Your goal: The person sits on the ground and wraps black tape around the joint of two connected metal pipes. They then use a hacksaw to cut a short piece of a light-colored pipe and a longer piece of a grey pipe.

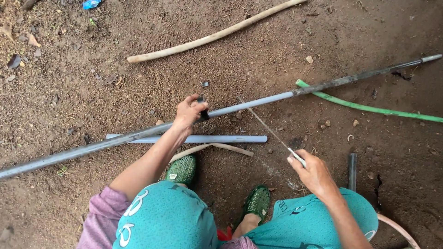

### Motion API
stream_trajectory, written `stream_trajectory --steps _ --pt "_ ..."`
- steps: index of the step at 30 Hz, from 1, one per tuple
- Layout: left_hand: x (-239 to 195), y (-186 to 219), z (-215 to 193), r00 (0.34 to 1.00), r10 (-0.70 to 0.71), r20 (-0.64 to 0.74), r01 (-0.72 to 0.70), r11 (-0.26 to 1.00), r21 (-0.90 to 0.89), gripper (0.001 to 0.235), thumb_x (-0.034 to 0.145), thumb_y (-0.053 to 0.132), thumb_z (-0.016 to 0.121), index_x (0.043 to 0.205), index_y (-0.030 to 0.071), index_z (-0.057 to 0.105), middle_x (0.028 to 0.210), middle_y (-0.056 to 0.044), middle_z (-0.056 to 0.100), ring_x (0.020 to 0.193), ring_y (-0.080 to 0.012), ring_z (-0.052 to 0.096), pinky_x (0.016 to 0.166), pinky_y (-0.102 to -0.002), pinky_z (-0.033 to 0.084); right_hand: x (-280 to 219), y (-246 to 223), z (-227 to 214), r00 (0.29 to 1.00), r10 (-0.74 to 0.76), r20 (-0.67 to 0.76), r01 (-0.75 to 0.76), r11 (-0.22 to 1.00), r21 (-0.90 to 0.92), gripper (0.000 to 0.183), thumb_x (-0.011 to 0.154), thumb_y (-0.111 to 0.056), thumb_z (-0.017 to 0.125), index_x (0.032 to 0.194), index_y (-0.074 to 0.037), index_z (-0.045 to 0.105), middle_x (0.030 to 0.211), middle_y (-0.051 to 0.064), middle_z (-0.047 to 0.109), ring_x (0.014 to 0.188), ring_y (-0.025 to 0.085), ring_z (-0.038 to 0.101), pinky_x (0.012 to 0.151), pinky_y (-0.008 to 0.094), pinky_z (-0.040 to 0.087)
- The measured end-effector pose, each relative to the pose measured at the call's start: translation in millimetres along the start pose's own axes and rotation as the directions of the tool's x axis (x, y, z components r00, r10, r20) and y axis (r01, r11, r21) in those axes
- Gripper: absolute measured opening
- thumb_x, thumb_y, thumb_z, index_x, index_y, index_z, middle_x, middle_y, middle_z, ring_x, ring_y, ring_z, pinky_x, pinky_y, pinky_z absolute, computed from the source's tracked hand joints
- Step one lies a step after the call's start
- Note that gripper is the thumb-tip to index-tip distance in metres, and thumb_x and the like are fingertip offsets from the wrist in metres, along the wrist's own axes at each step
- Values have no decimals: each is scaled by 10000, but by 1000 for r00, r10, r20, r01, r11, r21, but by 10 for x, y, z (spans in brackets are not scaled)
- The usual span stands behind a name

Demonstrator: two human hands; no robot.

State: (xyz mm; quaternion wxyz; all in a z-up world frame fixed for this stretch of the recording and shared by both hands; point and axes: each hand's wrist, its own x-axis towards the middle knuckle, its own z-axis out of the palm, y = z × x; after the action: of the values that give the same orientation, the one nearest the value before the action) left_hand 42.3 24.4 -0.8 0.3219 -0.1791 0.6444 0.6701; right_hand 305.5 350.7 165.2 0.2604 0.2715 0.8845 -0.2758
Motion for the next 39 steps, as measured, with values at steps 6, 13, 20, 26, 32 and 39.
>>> stream_trajectory --steps 6,13,20,26,32,39 --pt "-522 -119 107 981 186 58 -193 970 145 560 953 43 766 1465 47 540 1048 -181 736 972 -307 727 734 -349 579 106 -133 46 1000 25 -16 -25 1000 5 352 1029 -390 636 1253 -151 762 1067 213 822 1069 430 777 914 563 593" --pt "-667 -739 94 844 476 247 -530 675 513 581 998 6 684 1530 186 536 1230 -241 731 1221 -436 707 1034 -589 593 314 21 221 1000 0 -10 0 1000 24 325 1029 -355 641 1248 -154 773 995 219 823 1028 445 774 870 557 586" --pt "-621 -1208 44 702 534 470 -687 336 644 651 971 84 703 1576 234 516 1284 -128 673 1293 -327 629 1042 -460 574 373 -155 242 1000 4 21 -5 998 58 347 1031 -327 649 1239 -78 771 957 265 806 970 436 781 849 553 584" --pt "-732 -1086 42 536 671 511 -797 204 569 696 854 -37 685 1502 159 527 1379 -168 567 1157 -297 586 990 -461 540 494 -305 264 987 116 115 -130 984 119 346 1046 -369 593 1207 -123 775 737 46 613 597 162 530 545 333 405" --pt "-791 -1063 -2 537 607 586 -769 66 636 660 900 48 687 1526 109 486 1398 -218 546 1312 -370 523 1079 -504 466 561 -406 303 988 81 128 -92 993 80 326 1041 -379 598 1114 -139 805 696 32 627 600 163 545 562 335 417" --pt "-727 -1195 -41 509 603 614 -774 10 633 625 971 96 651 1569 130 471 1416 -204 558 1256 -319 538 1008 -470 453 603 -398 343 987 33 157 -52 992 116 310 1051 -352 592 1146 -158 814 673 14 602 546 142 507 501 315 381"
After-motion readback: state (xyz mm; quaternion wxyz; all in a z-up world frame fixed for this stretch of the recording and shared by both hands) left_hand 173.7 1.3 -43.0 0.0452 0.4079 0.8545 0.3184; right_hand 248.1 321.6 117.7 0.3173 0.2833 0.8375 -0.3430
